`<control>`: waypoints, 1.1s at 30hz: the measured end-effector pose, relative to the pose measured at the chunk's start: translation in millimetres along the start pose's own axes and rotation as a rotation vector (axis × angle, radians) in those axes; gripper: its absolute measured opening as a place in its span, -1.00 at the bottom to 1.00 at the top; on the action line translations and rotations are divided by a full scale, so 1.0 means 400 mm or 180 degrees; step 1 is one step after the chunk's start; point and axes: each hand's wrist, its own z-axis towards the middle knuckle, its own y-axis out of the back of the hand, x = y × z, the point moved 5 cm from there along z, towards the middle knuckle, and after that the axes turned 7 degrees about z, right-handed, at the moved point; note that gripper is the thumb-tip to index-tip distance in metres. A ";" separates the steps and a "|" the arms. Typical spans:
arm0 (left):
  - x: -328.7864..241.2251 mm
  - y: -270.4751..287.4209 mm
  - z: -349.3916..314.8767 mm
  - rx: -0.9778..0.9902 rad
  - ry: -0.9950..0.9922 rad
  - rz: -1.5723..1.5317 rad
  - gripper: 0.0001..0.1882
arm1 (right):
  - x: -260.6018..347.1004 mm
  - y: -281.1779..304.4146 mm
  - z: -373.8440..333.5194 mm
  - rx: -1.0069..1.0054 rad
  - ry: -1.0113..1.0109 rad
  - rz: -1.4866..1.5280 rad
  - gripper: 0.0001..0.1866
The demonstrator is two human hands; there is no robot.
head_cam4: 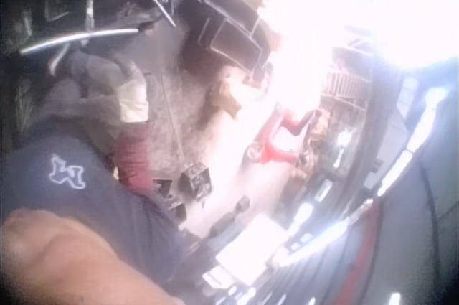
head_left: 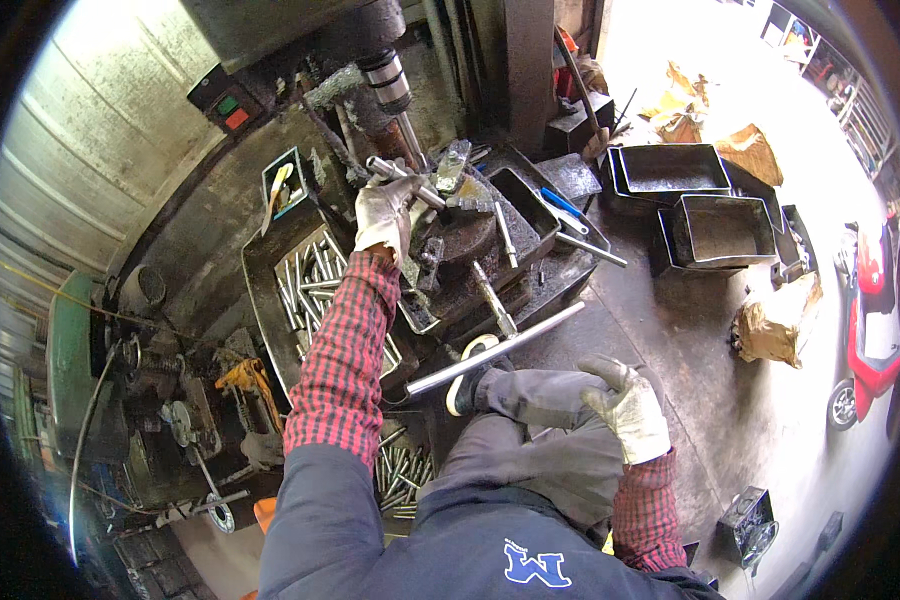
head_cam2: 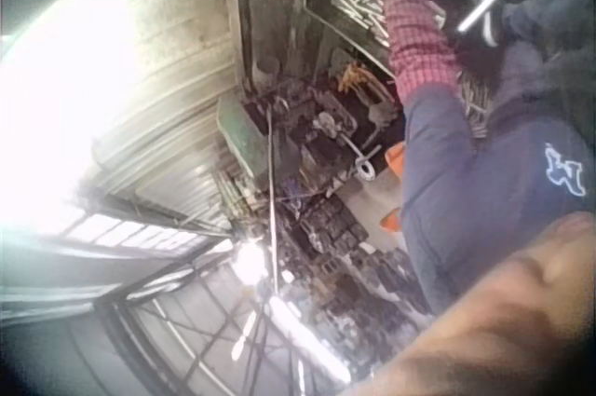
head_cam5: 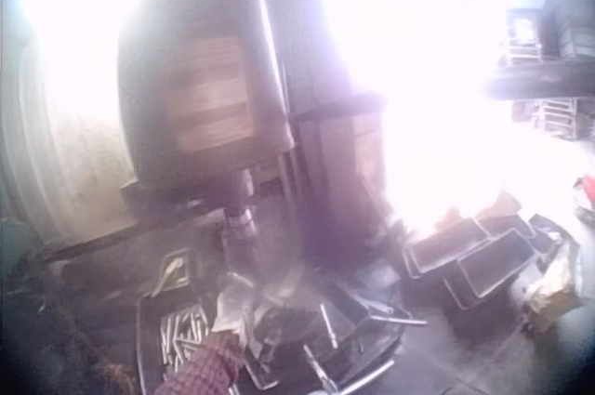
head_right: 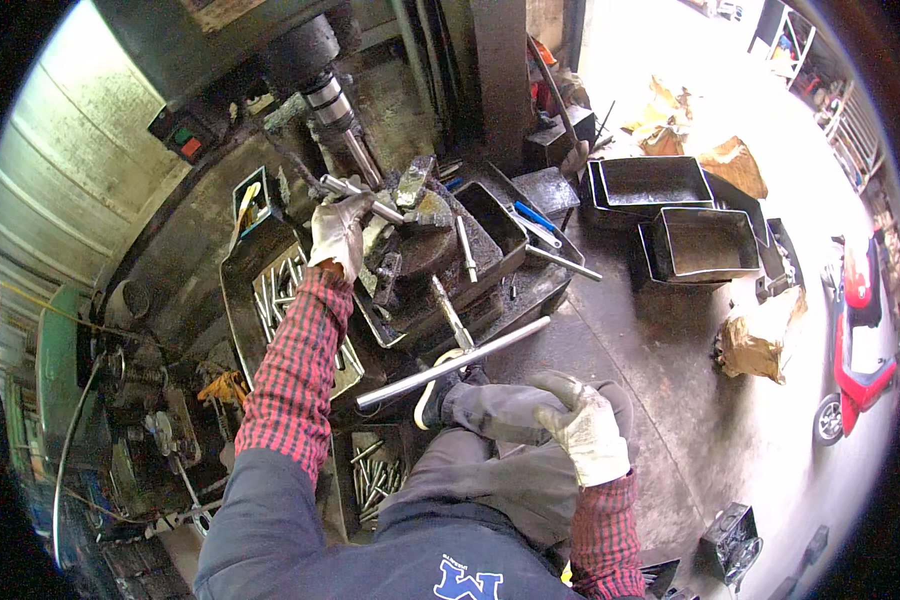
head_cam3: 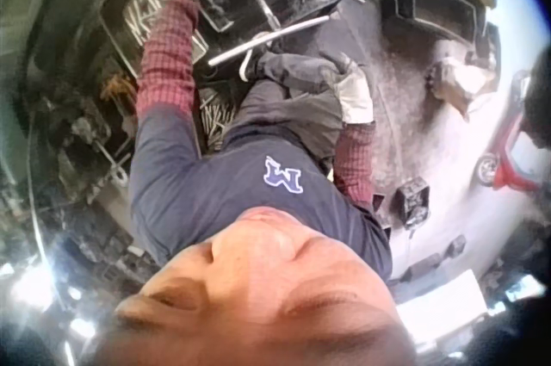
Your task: The person operates a drill press to machine cylindrical metal rods. They pick up each rod, position it under the drill bit, lower the spindle to drill, then remove and place the finished rod into a tray. The person repeats this cycle for multiple rods.
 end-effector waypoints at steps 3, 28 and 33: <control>0.045 0.005 0.063 0.0483 -0.0046 -0.0234 -0.75 | -0.028 0.014 0.009 -0.0181 -0.0417 0.0111 -0.48; 0.036 -0.047 0.058 0.0997 -0.0840 0.2116 -0.77 | -0.024 -0.177 0.375 -0.0373 0.1648 -0.3796 -0.27; 0.036 -0.042 0.063 0.0911 -0.0492 0.2003 -0.73 | -0.185 -0.557 0.250 0.0119 -0.1876 0.3082 -0.52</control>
